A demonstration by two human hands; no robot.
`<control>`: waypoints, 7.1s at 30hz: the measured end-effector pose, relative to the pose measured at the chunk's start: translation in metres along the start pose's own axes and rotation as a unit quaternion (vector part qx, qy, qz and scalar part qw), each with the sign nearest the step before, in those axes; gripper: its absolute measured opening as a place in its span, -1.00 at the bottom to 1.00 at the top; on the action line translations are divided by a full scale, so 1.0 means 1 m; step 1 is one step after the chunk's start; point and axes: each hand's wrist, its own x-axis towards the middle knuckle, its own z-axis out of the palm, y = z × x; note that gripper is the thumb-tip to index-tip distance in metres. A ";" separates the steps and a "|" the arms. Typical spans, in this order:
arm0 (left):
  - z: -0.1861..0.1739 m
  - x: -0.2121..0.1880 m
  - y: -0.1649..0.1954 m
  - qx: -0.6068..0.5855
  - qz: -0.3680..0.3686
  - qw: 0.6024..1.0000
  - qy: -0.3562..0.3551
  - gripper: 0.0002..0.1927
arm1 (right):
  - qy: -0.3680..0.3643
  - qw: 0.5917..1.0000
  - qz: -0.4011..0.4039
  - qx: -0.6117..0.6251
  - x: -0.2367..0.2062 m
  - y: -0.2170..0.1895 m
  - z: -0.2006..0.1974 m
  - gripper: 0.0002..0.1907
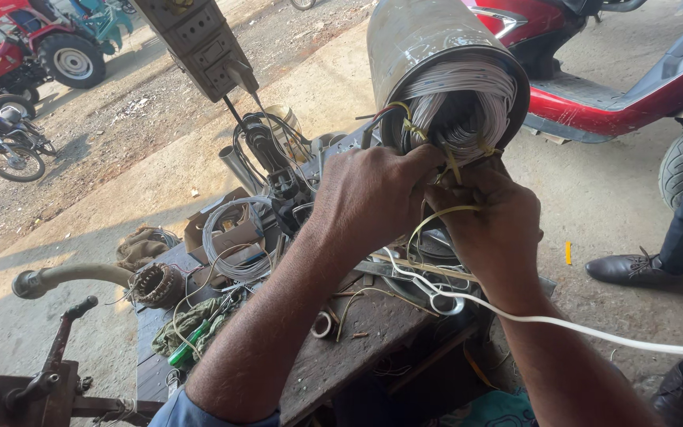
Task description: The person works at a cluttered outdoor workbench, using a screwdriver and pliers to strip, twist, and secure wires on a cylindrical metal component. They repeatedly adjust and tighten connections while handling multiple wires and tools.
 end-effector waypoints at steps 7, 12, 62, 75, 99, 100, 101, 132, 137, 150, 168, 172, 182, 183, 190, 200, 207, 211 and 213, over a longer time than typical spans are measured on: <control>-0.001 0.001 -0.006 -0.016 0.014 1.000 -0.004 -0.69 | 0.037 0.994 -0.016 0.097 0.001 -0.004 0.006 -0.89; -0.003 0.005 -0.005 0.003 0.010 1.000 -0.018 -0.72 | 0.020 0.991 0.033 0.129 0.004 0.001 0.002 -0.90; -0.048 0.039 -0.002 -0.005 0.021 0.981 -0.195 -0.66 | -0.040 0.927 0.161 0.335 -0.023 -0.006 0.025 -0.82; -0.037 0.030 0.014 0.068 0.003 0.984 -0.166 -0.60 | -0.083 0.953 0.122 0.266 -0.027 -0.017 0.014 -0.73; 0.025 -0.004 0.000 0.017 -0.020 1.000 -0.004 -0.55 | -0.102 0.989 0.014 0.103 -0.039 -0.027 -0.019 -0.75; 0.034 -0.006 0.004 0.017 -0.038 0.999 0.029 -0.56 | -0.104 0.989 -0.008 0.104 -0.039 -0.027 -0.018 -0.76; 0.041 -0.007 0.005 0.019 -0.056 0.996 0.063 -0.56 | -0.108 0.988 -0.032 0.106 -0.039 -0.027 -0.017 -0.76; 0.032 -0.024 -0.010 -0.021 -0.019 0.999 0.045 -0.38 | -0.109 0.991 -0.041 -0.063 -0.048 -0.019 -0.030 -0.71; 0.024 -0.001 -0.012 0.055 -0.026 0.998 -0.012 -0.33 | -0.096 0.994 0.000 -0.057 -0.050 -0.025 -0.031 -0.71; 0.037 -0.005 0.010 0.091 -0.113 0.989 0.004 -0.38 | -0.071 0.991 -0.082 -0.076 -0.057 -0.033 -0.030 -0.79; 0.048 -0.076 0.016 -0.371 -0.201 0.888 0.182 -0.74 | -0.105 0.983 -0.106 -0.109 -0.057 -0.008 -0.038 -0.74; 0.059 -0.075 0.019 -0.351 -0.256 0.891 0.134 -0.71 | -0.105 0.986 -0.075 -0.101 -0.060 -0.004 -0.041 -0.76; 0.106 -0.098 0.000 -0.240 -0.237 0.914 0.226 -0.76 | -0.127 0.984 0.002 -0.123 -0.065 -0.001 -0.038 -0.68; 0.115 -0.107 -0.007 -0.211 -0.228 0.924 0.221 -0.77 | -0.133 0.981 0.008 -0.140 -0.065 -0.001 -0.039 -0.67; 0.167 -0.207 -0.054 -0.025 -0.270 0.896 0.351 -0.76 | -0.152 0.977 -0.094 -0.114 -0.057 0.003 -0.045 -0.67; 0.197 -0.234 -0.066 -0.008 -0.143 0.990 -0.004 -0.79 | -0.198 0.973 -0.007 -0.121 -0.057 0.018 -0.046 -0.57; 0.147 -0.170 -0.027 -0.105 -0.130 0.959 0.229 -0.83 | -0.208 0.970 -0.098 -0.078 -0.052 0.017 -0.051 -0.43; 0.093 -0.124 0.010 -0.173 -0.070 0.926 0.328 -0.81 | -0.201 0.958 -0.194 -0.060 -0.052 0.018 -0.047 -0.38; 0.069 -0.099 0.020 -0.173 -0.020 0.938 0.299 -0.74 | -0.208 0.957 -0.182 -0.088 -0.053 0.019 -0.047 -0.32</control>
